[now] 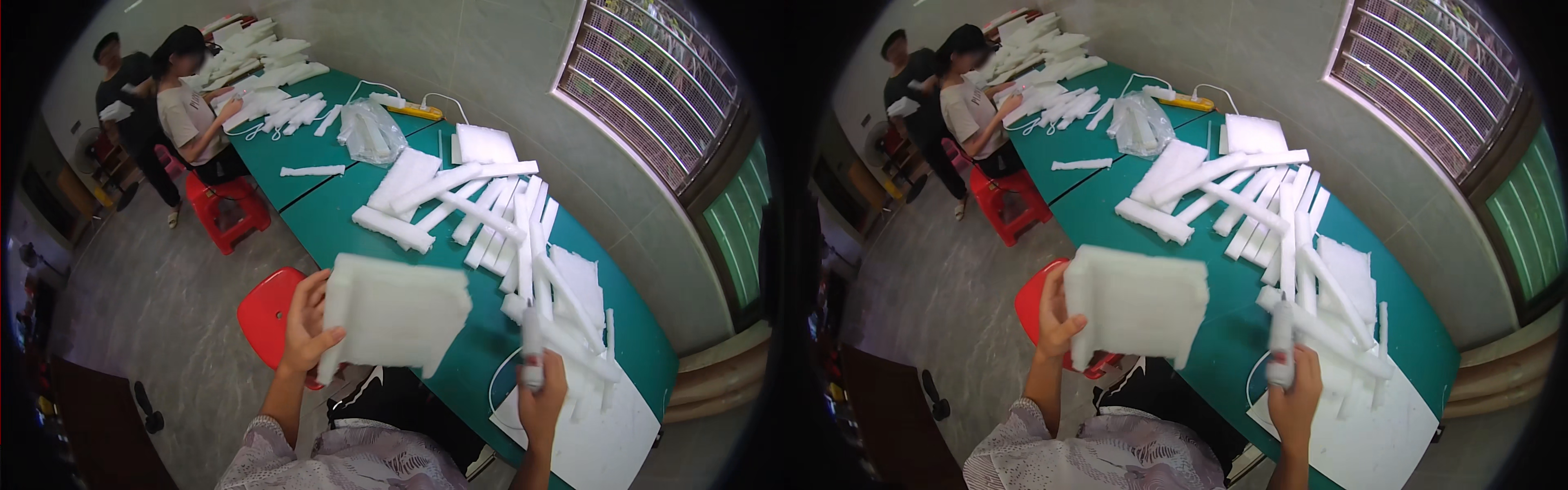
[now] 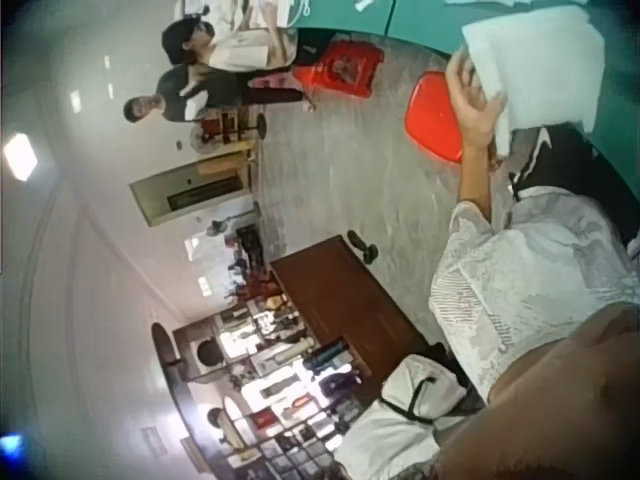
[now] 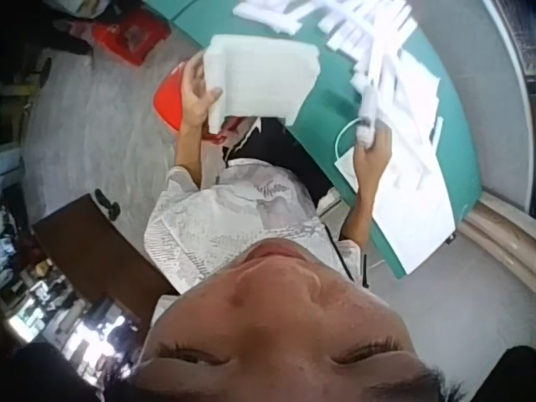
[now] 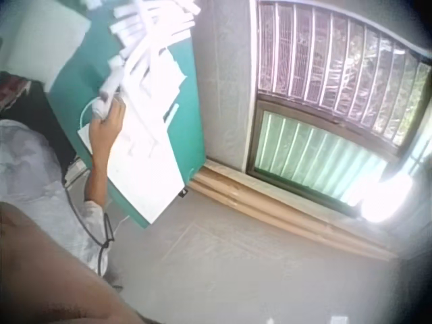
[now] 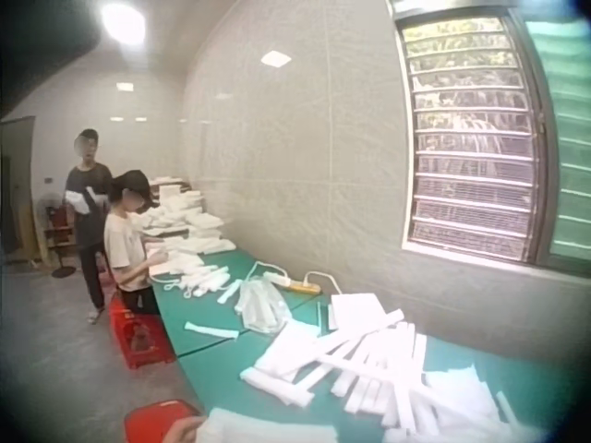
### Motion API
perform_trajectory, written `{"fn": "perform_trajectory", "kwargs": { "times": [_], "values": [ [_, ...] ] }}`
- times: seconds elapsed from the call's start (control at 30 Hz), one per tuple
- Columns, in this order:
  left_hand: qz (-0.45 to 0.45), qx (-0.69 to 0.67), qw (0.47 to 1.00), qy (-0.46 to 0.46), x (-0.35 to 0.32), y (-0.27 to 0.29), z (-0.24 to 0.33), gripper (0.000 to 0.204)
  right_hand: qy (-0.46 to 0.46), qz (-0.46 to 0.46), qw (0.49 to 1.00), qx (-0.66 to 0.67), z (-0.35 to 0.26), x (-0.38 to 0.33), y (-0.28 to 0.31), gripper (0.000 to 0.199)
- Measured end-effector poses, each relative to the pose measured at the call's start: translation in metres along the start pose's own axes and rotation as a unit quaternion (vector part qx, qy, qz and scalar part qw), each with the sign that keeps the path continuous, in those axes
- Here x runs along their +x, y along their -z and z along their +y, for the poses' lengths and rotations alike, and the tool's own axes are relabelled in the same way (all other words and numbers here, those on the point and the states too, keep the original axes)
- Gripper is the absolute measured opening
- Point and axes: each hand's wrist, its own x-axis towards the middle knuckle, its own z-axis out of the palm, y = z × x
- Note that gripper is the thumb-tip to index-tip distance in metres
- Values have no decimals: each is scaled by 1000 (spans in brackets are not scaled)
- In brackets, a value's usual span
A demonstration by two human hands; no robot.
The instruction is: The person assembles foam packaging boxes by applying glue with a hot glue gun onto foam strips and attaching them along the edges of foam bases by hand.
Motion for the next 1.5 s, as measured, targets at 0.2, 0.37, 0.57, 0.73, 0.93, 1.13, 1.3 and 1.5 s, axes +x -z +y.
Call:
{"fn": "perform_trajectory", "kwargs": {
  "times": [0.2,0.37,0.57,0.73,0.93,1.13,1.3,1.5],
  "values": [
    [69,-23,997,23,-13,51,-5,86,13,-101,995,-13,-6,15,-59,45],
    [118,-6,993,28,-13,78,-9,86,18,-160,985,-58,-2,16,-66,51],
    [123,-18,991,43,-8,100,-17,91,-20,-225,964,-143,-28,28,-27,49],
    [122,-45,990,49,-6,103,-20,86,96,-219,968,-79,-54,94,-28,31],
    [56,-60,996,24,-8,97,-12,85,302,-217,927,-52,-57,201,-176,38],
    [45,-87,994,46,-12,97,-5,85,216,-283,934,-24,-75,215,-159,42],
    [-39,-81,994,62,1,82,-11,93,125,-398,882,222,-95,188,-55,41],
    [-174,-31,983,54,21,56,-12,106,236,-384,883,134,-106,153,-21,42]
  ]
}}
